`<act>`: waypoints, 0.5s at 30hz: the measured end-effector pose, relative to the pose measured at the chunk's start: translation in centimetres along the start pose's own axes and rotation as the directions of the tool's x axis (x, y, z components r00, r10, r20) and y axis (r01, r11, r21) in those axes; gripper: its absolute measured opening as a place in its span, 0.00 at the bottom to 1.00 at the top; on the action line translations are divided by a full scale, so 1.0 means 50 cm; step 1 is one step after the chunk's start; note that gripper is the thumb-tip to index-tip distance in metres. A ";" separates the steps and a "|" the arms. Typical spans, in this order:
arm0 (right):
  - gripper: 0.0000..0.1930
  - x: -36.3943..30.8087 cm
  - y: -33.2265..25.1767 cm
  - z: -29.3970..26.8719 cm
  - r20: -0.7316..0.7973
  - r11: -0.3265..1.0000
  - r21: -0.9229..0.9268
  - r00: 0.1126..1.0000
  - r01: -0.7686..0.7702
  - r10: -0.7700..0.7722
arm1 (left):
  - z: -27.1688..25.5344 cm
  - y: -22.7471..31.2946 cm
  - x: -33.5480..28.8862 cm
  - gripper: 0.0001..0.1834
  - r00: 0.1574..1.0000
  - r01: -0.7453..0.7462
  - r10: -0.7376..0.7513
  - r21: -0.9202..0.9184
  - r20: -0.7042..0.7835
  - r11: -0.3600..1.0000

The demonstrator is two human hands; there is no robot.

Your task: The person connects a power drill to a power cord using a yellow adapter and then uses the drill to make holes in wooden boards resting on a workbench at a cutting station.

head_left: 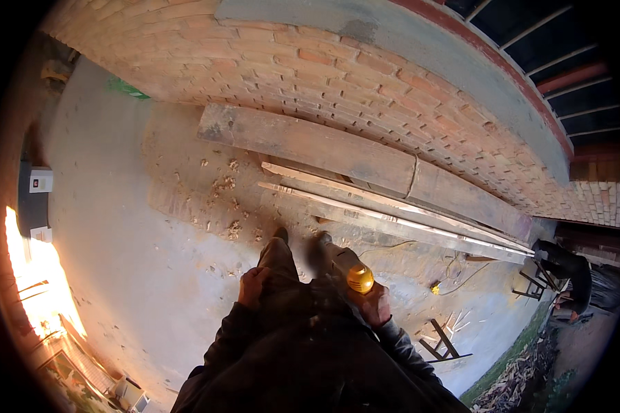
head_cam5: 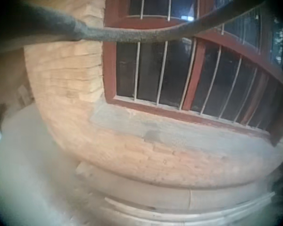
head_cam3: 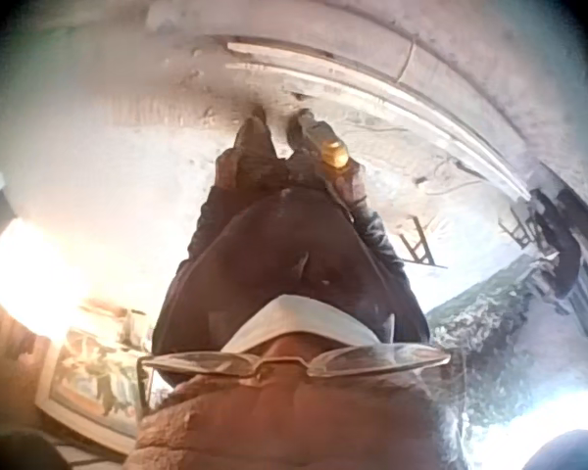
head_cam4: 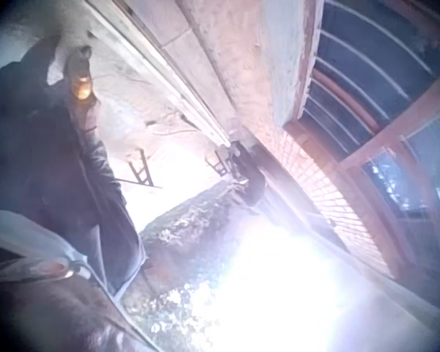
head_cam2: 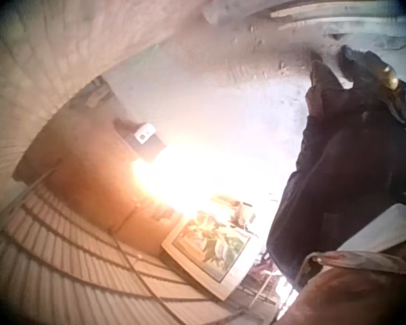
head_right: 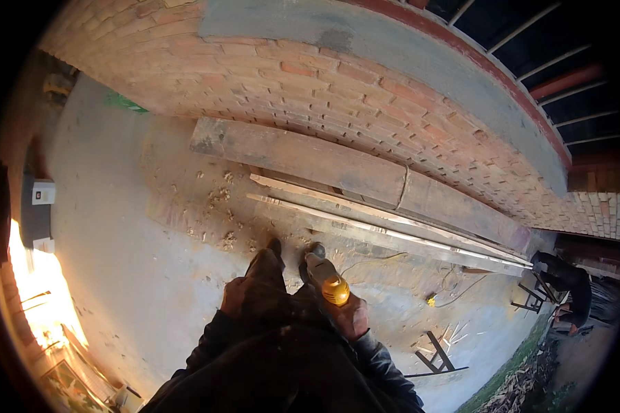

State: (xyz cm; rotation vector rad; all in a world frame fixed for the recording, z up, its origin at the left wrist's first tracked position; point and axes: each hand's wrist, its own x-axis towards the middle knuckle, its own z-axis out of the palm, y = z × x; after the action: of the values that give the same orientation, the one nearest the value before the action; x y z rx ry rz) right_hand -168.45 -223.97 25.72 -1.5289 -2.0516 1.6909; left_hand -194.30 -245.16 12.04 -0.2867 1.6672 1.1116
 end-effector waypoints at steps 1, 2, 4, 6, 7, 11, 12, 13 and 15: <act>0.18 0.015 -0.018 0.025 -0.017 0.999 0.009 0.999 0.031 -0.031 | -0.015 0.020 0.027 0.13 0.999 -0.030 0.031 0.051 -0.013 0.998; 0.19 0.025 -0.033 0.046 -0.026 0.998 0.020 0.998 0.051 -0.050 | -0.038 0.029 0.054 0.13 0.998 -0.047 0.050 0.105 -0.031 0.993; 0.21 0.048 -0.064 0.064 0.001 0.999 -0.032 1.000 0.021 -0.021 | -0.052 0.059 0.101 0.12 0.996 -0.085 0.089 0.162 -0.017 0.983; 0.23 0.061 -0.094 0.094 -0.028 0.993 -0.105 0.999 -0.044 0.041 | -0.031 0.122 0.134 0.12 0.992 -0.127 0.121 0.168 0.047 0.977; 0.23 0.074 -0.118 0.121 -0.042 0.989 -0.135 0.997 -0.065 0.060 | -0.068 0.121 0.179 0.11 0.988 -0.146 0.133 0.171 0.083 0.974; 0.23 0.070 -0.193 0.177 -0.136 0.972 -0.181 0.983 -0.147 0.123 | -0.104 0.162 0.274 0.13 0.975 -0.083 0.072 0.042 0.210 0.996; 0.23 0.073 -0.223 0.185 -0.158 0.962 -0.222 0.980 -0.158 0.125 | -0.093 0.198 0.270 0.14 0.972 -0.036 0.039 -0.016 0.231 0.999; 0.23 0.075 -0.256 0.206 -0.155 0.955 -0.247 0.979 -0.165 0.130 | -0.122 0.200 0.286 0.11 0.967 -0.029 0.034 -0.023 0.252 0.999; 0.23 0.083 -0.303 0.241 -0.162 0.930 -0.303 0.973 -0.206 0.163 | -0.166 0.197 0.326 0.07 0.953 -0.009 0.023 -0.049 0.303 0.999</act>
State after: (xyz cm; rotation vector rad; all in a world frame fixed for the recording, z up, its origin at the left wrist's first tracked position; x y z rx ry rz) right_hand -187.20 -227.90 30.65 -1.9297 -2.2552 1.3067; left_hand -212.72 -241.02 3.37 -0.1237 1.3739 1.1454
